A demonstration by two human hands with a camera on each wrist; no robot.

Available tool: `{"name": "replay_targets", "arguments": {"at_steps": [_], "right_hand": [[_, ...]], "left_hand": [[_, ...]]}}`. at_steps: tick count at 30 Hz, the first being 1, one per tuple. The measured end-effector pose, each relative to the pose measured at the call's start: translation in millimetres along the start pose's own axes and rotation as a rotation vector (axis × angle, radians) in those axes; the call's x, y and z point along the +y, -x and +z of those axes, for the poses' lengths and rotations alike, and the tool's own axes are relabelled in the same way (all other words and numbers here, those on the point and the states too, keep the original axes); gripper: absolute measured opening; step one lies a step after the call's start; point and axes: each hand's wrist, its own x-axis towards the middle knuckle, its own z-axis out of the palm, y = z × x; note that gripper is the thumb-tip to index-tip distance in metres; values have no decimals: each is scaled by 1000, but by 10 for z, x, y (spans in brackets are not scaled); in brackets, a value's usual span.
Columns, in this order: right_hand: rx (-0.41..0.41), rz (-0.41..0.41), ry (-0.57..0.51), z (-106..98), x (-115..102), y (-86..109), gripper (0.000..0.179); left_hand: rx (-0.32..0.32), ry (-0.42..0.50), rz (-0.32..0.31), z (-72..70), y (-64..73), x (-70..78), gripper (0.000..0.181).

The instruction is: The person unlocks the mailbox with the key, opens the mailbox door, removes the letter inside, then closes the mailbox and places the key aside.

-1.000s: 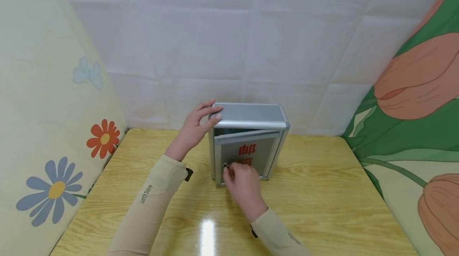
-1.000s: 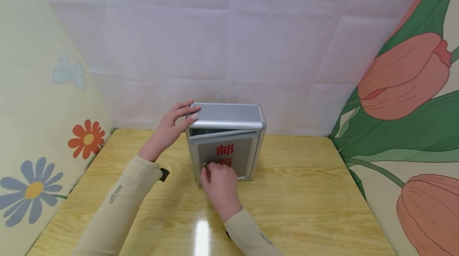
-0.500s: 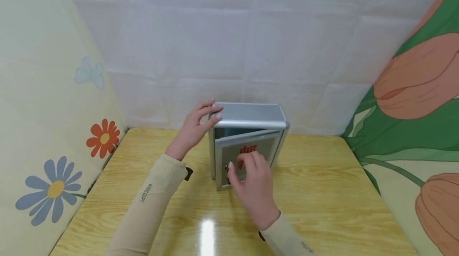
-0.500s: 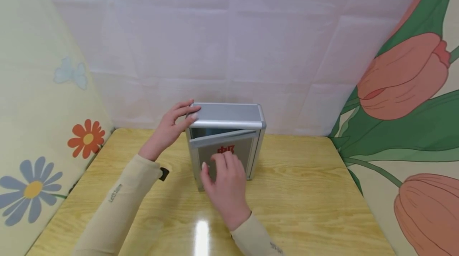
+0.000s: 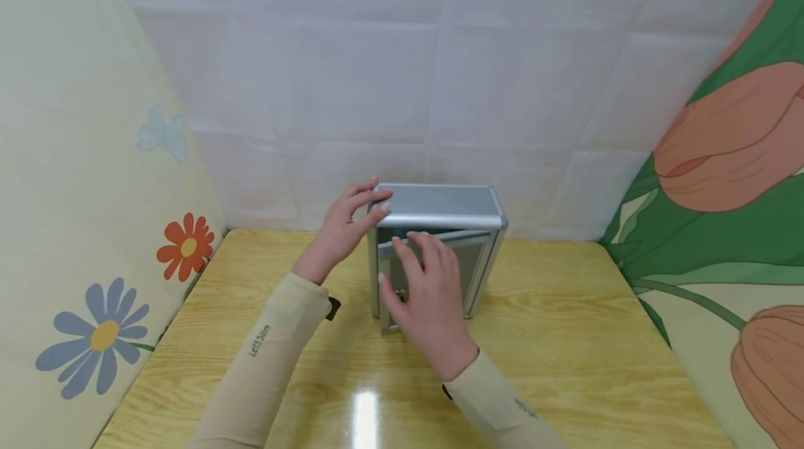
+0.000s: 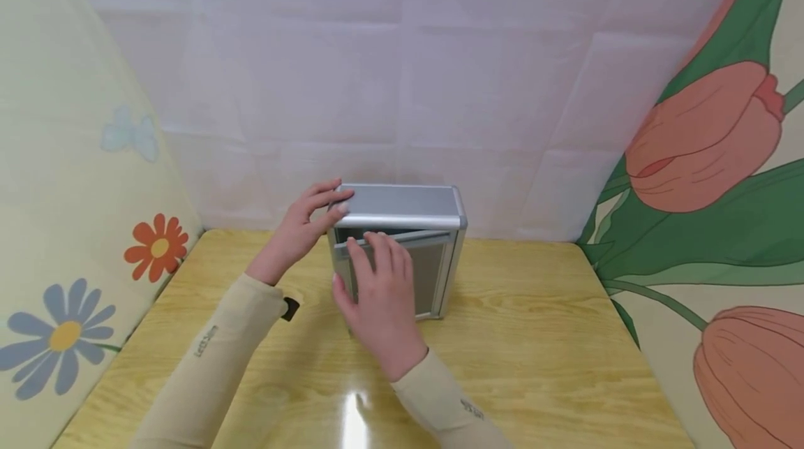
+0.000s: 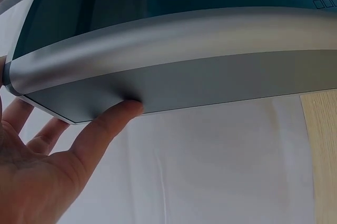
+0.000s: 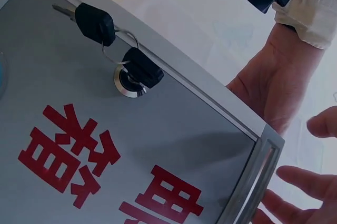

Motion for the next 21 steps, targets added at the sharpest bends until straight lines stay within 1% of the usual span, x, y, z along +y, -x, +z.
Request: {"name": "replay_targets", "arguments": {"at_steps": [3, 6, 9, 12, 14, 18, 21], "right_hand": [[-25, 16, 24, 21, 9, 10, 46], [-39, 17, 31, 16, 14, 25, 45], [-40, 8, 24, 1, 17, 63, 44], [-26, -12, 3, -26, 14, 118, 43], [-3, -27, -23, -46, 10, 155, 42], [47, -53, -67, -110, 10, 247, 40], [84, -52, -90, -169, 24, 344, 41]], "left_hand": [[2, 6, -6, 6, 5, -3, 44], [4, 16, 3, 6, 9, -3, 43], [7, 22, 11, 1, 0, -17, 41], [9, 29, 6, -8, 1, -12, 40], [9, 48, 1, -19, 13, 37, 39], [8, 76, -6, -57, 59, 232, 38], [1, 68, -7, -85, 86, 349, 39]]}}
